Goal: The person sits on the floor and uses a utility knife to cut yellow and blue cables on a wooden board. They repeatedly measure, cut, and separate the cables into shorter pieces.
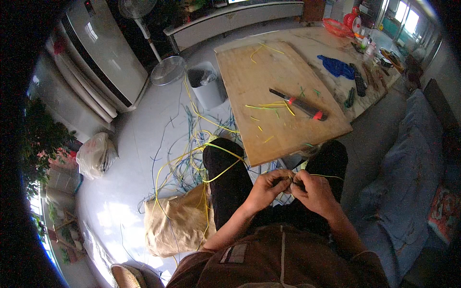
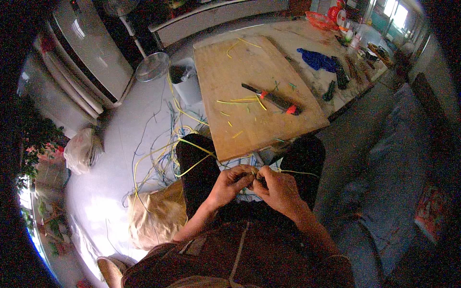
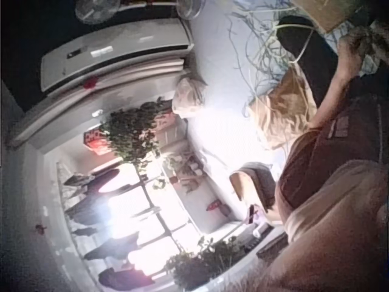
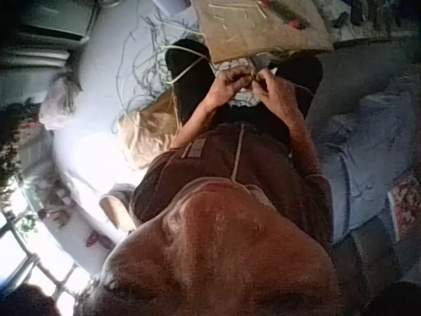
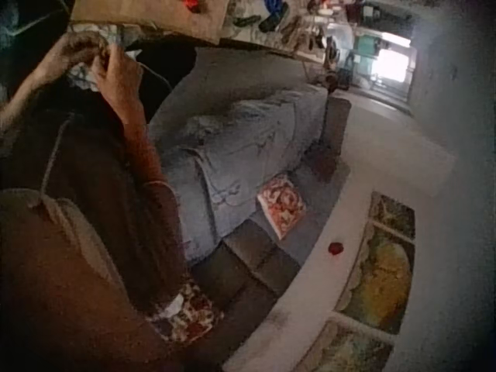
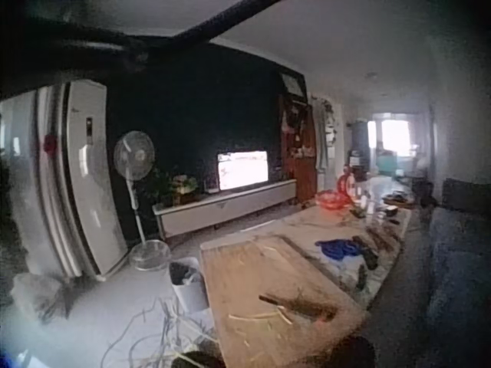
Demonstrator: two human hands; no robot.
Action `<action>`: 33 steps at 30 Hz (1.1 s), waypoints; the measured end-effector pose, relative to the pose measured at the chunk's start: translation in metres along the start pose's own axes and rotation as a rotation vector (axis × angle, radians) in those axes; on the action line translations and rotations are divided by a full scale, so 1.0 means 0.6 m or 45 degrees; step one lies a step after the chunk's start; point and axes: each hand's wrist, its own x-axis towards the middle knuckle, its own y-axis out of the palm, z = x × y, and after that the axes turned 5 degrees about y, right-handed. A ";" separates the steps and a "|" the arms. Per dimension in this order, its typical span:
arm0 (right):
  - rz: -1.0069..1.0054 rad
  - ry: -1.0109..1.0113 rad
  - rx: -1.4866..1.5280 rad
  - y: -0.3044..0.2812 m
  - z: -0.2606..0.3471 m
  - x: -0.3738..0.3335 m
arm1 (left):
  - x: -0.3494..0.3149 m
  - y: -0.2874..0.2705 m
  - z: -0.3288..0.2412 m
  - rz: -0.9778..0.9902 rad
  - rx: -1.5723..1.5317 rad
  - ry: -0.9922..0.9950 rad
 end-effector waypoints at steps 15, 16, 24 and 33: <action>-0.055 0.204 0.703 -0.031 0.014 0.032 | 0.001 0.029 0.030 -0.371 -1.159 -0.227; -0.021 0.251 0.828 -0.036 0.005 0.043 | 0.001 0.028 0.027 -0.286 -1.258 -0.185; 0.221 0.485 1.418 -0.072 0.017 0.079 | 0.014 0.063 -0.018 0.226 -0.297 0.581; -0.081 0.217 1.253 -0.190 0.004 0.161 | -0.001 0.021 -0.044 -0.293 0.760 0.644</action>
